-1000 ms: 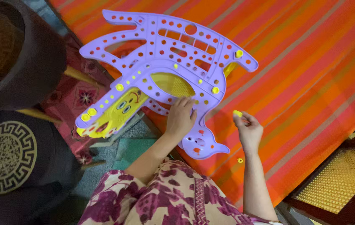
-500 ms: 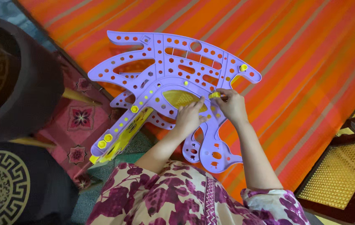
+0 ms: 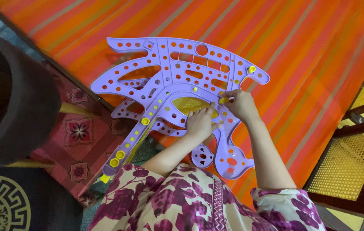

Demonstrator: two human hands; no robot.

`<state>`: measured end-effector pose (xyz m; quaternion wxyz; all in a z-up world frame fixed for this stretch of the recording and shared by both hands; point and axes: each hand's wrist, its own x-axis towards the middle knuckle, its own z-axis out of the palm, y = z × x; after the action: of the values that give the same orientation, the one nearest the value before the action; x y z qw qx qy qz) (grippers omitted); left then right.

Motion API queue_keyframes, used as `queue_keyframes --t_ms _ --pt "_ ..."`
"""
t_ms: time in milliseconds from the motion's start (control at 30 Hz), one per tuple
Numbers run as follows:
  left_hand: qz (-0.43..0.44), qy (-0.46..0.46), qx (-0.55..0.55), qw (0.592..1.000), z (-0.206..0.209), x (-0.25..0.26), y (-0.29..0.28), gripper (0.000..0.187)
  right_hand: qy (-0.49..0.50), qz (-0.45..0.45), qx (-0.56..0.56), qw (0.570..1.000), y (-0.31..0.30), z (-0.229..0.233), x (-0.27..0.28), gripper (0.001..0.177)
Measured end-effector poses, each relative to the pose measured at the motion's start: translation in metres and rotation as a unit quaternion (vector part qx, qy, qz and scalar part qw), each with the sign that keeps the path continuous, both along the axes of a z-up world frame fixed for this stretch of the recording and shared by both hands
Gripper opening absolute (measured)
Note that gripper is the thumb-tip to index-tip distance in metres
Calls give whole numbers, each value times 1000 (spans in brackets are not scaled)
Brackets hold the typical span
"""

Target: The person assembles a purple plastic duck-shaped rocking chair by connecting the side panels and seat using yellow plastic bolts.

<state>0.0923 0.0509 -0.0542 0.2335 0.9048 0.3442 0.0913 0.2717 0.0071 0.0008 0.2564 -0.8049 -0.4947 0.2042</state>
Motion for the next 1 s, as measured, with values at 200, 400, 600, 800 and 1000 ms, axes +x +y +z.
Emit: queue_keyframes --t_ms 200,400,600,800,1000 --pt "-10 -15 -1 1000 3 -7 1 94 -29 -18 -50 998 13 5 -2 37" --pt "-12 -13 -22 1000 9 -12 0 94 -67 -91 -185 976 24 7 -11 50" --pt "-18 -23 -17 999 6 -14 1 95 -159 -100 -225 956 28 -30 0 68" --pt "-21 -22 -26 999 3 -13 2 97 -152 -116 -235 953 28 -45 5 75" --pt "-20 -39 -21 999 0 -13 0 97 -6 -111 -117 987 13 10 -10 51"
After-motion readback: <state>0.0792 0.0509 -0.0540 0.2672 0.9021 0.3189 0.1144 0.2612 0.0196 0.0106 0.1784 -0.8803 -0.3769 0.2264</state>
